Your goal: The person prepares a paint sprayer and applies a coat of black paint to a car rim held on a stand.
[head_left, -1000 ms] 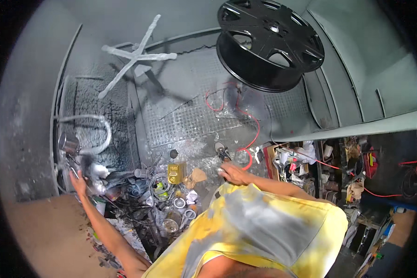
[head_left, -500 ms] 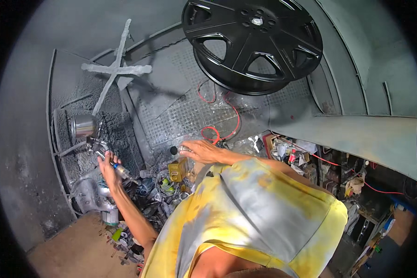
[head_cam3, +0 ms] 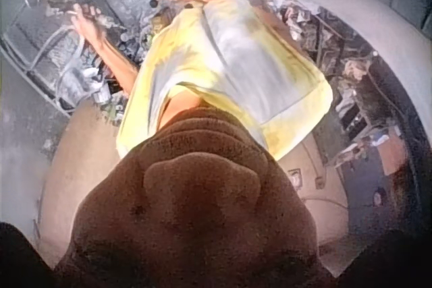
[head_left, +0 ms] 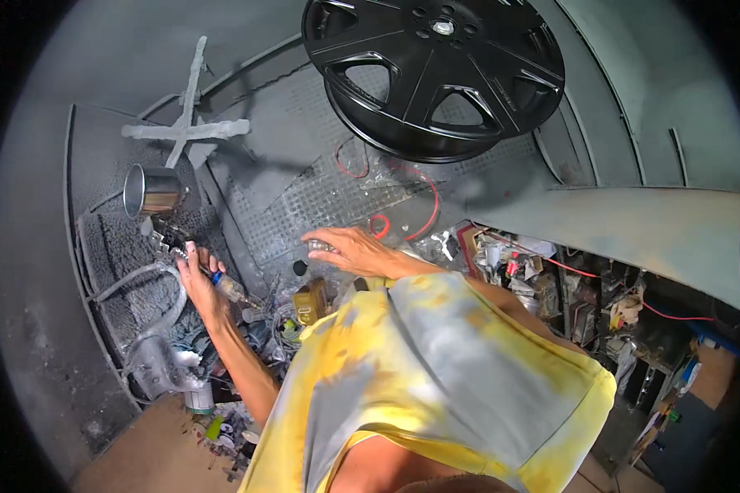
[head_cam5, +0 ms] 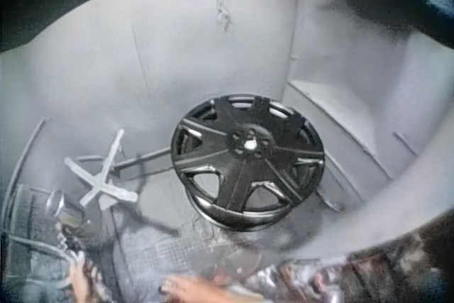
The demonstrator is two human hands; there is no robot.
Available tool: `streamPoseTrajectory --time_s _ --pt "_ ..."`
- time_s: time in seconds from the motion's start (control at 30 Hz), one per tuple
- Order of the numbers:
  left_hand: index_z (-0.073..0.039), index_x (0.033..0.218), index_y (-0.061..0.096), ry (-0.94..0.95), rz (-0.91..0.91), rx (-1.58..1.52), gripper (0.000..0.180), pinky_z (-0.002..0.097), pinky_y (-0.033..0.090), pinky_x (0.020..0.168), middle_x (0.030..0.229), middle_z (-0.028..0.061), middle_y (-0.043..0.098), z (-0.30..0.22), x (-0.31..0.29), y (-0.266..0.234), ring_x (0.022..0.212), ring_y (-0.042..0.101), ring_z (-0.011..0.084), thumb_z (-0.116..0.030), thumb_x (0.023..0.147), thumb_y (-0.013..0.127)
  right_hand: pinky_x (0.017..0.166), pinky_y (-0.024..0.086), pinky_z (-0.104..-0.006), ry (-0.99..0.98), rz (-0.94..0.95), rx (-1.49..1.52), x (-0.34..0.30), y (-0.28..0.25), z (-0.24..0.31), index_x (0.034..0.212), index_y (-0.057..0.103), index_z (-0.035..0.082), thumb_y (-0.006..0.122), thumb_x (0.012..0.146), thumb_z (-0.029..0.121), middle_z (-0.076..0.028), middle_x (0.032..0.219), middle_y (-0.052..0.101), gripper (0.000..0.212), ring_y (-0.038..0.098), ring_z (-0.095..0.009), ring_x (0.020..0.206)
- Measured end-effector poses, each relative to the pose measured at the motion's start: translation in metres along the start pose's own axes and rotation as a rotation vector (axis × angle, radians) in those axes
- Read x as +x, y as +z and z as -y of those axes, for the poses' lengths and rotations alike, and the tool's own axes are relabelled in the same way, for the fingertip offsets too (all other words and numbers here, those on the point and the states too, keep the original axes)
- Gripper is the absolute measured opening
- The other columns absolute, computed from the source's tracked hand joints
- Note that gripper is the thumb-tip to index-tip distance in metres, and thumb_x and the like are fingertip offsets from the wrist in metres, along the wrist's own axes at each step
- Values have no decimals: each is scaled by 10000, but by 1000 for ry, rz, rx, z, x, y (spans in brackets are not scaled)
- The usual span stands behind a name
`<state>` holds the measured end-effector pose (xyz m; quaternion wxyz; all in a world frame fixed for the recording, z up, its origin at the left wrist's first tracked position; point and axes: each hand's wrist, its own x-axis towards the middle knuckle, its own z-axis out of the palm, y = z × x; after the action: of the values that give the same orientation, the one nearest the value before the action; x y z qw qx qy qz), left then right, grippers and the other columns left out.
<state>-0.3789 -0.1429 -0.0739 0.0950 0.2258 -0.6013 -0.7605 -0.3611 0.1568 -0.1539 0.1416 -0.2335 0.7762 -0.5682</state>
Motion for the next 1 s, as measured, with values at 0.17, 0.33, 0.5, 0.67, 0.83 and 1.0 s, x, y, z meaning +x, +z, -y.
streamPoseTrajectory --time_s 0.17,0.33,0.5,0.67,0.83,1.0 --pt "-153 1041 482 9 -16 -58 155 264 404 551 750 -45 396 1 -13 34 616 400 80 -229 1037 617 851 556 -469 -153 -17 19 14 -17 2 1272 604 80 620 1003 364 -178 1184 694 391 683 -392 1012" --pt "-143 1008 454 137 -128 -18 170 265 476 536 746 -40 408 -7 -20 93 596 419 80 -240 1050 588 771 555 -469 22 129 39 14 -61 23 1267 602 101 619 1009 338 -196 1063 714 351 707 -399 882" --pt "-110 1083 479 231 -235 -124 196 275 480 465 729 -18 418 -12 -42 128 563 466 92 -304 1089 504 703 547 -429 17 270 39 4 -90 32 1284 594 103 622 1016 291 -200 1056 710 328 718 -400 820" --pt "-82 1101 488 365 -248 -148 265 253 473 439 709 -18 405 4 -75 157 546 480 86 -344 1108 448 721 546 -432 50 434 65 -7 -111 28 1289 576 111 620 1017 301 -202 1036 705 334 718 -412 826" --pt "-87 1071 482 313 -276 -157 330 256 472 450 709 -13 409 2 -102 191 539 496 104 -411 1103 432 702 531 -446 -107 442 67 -17 -119 8 1265 571 102 623 1013 308 -222 922 694 330 709 -430 812" --pt "-112 1014 468 292 -387 -246 366 301 473 469 700 -10 418 0 -103 204 530 499 125 -464 1098 411 629 510 -441 16 517 58 -25 -128 17 1207 563 60 636 1005 288 -209 773 665 313 699 -414 724"
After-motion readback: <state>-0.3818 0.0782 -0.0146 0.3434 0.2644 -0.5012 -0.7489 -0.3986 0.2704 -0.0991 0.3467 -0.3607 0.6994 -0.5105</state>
